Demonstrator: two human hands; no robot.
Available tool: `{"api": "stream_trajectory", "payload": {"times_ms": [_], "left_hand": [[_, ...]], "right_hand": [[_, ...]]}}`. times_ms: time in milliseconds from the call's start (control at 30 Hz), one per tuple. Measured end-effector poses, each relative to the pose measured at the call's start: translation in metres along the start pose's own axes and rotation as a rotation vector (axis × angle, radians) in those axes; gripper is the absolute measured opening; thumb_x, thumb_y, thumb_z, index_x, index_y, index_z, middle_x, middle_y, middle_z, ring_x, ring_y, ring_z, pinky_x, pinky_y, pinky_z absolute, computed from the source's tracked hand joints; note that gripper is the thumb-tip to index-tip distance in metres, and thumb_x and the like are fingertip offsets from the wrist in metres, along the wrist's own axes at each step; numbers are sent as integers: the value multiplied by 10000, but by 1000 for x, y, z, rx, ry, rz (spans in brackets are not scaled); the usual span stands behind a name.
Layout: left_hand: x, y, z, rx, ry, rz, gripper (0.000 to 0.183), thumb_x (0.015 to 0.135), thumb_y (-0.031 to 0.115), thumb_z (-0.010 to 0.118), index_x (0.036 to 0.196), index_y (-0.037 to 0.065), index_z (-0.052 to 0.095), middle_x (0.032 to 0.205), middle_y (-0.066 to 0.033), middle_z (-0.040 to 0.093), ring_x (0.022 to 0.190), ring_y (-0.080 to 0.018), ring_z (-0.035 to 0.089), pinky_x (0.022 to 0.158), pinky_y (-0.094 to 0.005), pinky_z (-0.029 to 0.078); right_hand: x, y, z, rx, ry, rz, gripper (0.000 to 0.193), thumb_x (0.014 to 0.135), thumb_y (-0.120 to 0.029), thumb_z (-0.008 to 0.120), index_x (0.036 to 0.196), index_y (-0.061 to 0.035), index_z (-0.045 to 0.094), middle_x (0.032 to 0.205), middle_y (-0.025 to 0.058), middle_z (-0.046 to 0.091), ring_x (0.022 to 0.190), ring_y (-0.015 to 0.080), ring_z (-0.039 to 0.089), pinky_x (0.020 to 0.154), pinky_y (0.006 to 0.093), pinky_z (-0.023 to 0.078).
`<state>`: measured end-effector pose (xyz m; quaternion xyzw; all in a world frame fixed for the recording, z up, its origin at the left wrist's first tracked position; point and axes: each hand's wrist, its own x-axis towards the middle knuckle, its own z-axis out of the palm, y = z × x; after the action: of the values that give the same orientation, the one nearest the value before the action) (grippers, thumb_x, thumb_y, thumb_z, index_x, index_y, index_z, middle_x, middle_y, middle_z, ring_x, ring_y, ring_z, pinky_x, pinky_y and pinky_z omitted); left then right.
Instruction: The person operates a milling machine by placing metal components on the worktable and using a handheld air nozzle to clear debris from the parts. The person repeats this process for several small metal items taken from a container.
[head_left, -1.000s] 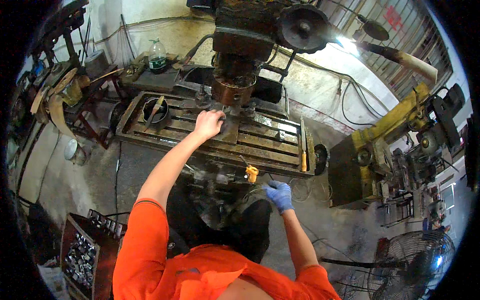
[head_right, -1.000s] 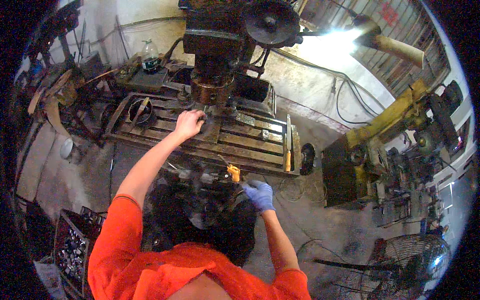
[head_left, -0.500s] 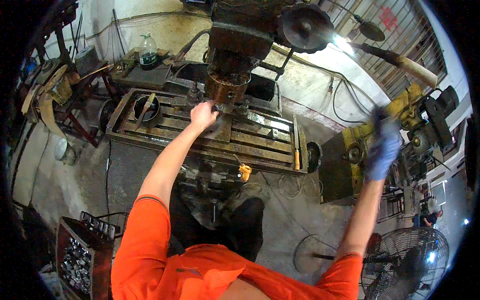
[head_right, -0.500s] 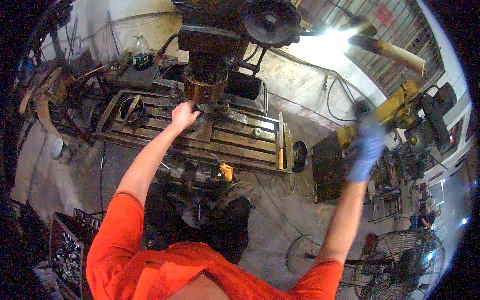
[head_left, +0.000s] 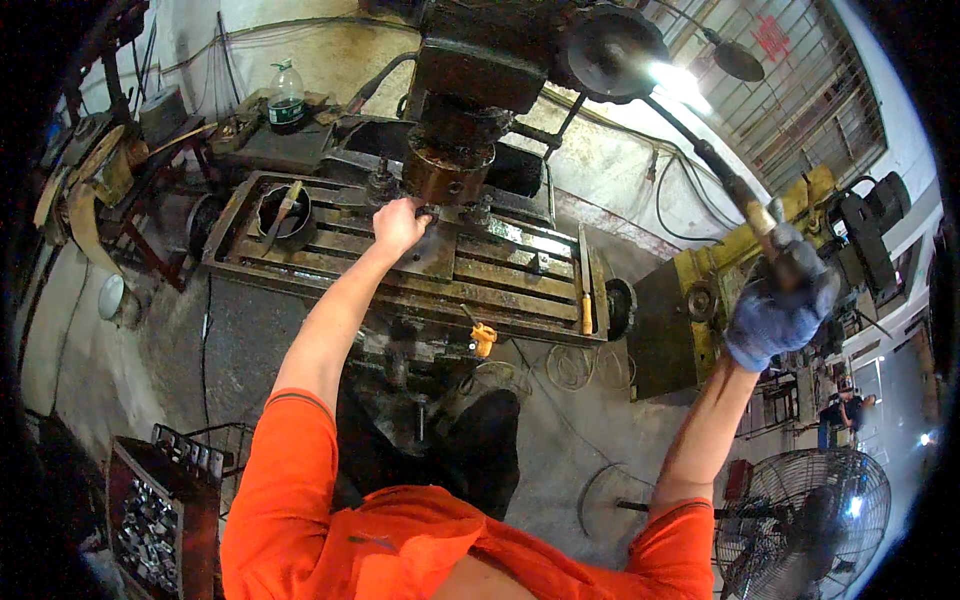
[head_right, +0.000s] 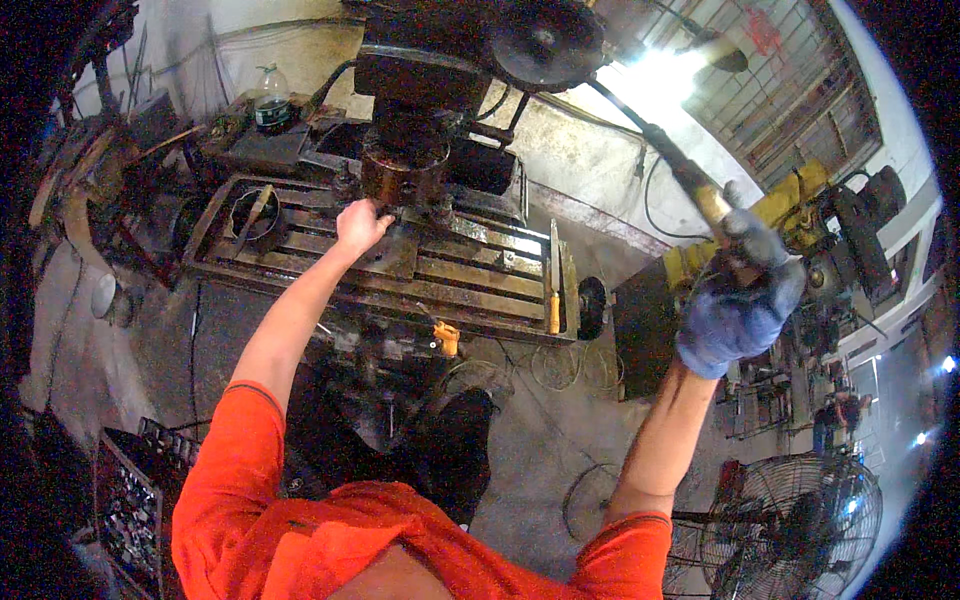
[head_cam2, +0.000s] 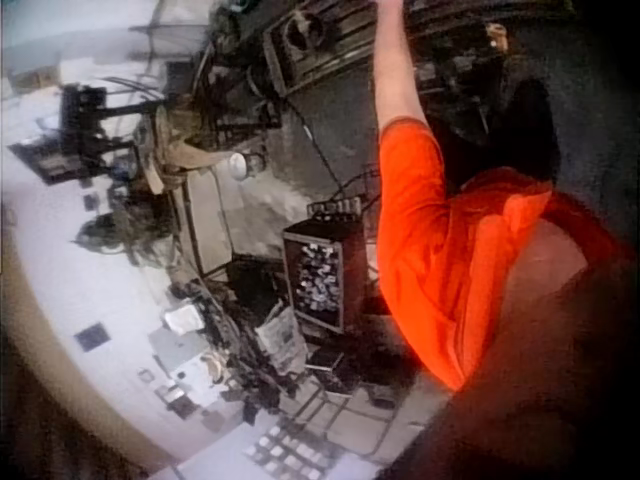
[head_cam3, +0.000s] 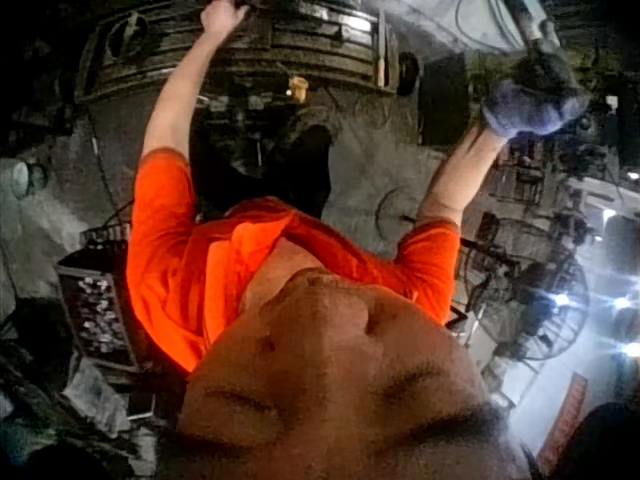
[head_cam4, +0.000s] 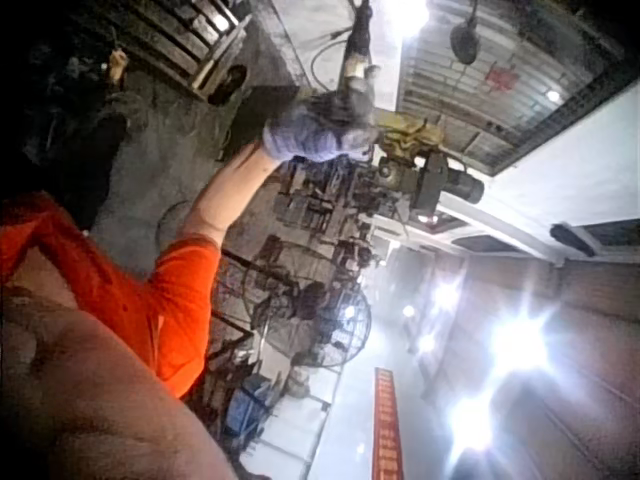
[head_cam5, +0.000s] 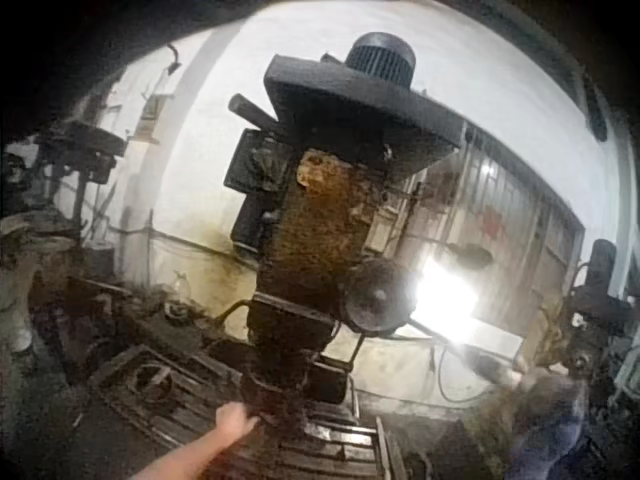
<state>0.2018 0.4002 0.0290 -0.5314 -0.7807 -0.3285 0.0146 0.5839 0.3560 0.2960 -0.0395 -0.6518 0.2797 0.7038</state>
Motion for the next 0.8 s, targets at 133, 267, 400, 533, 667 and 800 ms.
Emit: {"api": "stream_trajectory", "payload": {"times_ms": [133, 267, 400, 533, 667, 800], "left_hand": [[1, 2, 2, 35, -10, 3, 295, 676, 313, 682, 922, 149, 676, 745, -132, 634, 734, -296, 618, 656, -395, 491], [3, -3, 8, 35, 6, -7, 280, 681, 317, 681, 891, 132, 676, 752, -143, 631, 741, -299, 615, 655, -401, 489], [3, -6, 9, -12, 25, 30, 271, 688, 318, 678, 863, 111, 674, 751, -151, 628, 744, -305, 612, 652, -405, 487], [1, -2, 8, 13, 23, 28, 273, 688, 318, 679, 847, 96, 673, 732, -157, 624, 721, -314, 611, 638, -406, 486], [2, -10, 12, 32, 1, 1, 275, 686, 318, 680, 825, 81, 671, 704, -164, 616, 694, -324, 607, 622, -413, 484], [2, -9, 11, 30, 26, 11, 292, 689, 329, 674, 818, 68, 665, 711, -161, 617, 705, -327, 607, 623, -416, 483]], "right_hand": [[-35, 13, 2, -53, -3, -49, 353, 871, -333, 435, 741, -24, 544, 878, 161, 593, 869, 276, 546, 1005, 510, 271], [-30, 13, 15, -349, 65, -109, 377, 870, -346, 442, 768, 3, 541, 930, 169, 600, 912, 274, 548, 973, 431, 311], [-20, 12, 15, -72, 83, 66, 436, 877, -381, 419, 814, 26, 563, 973, 167, 611, 938, 249, 558, 917, 375, 350], [-46, 23, 9, -285, 74, 29, 439, 871, -387, 405, 762, 12, 554, 933, 161, 609, 923, 265, 546, 921, 403, 348], [-24, 12, 25, -219, -35, -76, 411, 891, -337, 375, 660, -11, 470, 860, 158, 601, 881, 273, 542, 949, 462, 316], [-51, 25, 21, -200, 154, -51, 367, 884, -263, 395, 620, -12, 443, 825, 165, 592, 858, 275, 552, 915, 477, 353]]}}
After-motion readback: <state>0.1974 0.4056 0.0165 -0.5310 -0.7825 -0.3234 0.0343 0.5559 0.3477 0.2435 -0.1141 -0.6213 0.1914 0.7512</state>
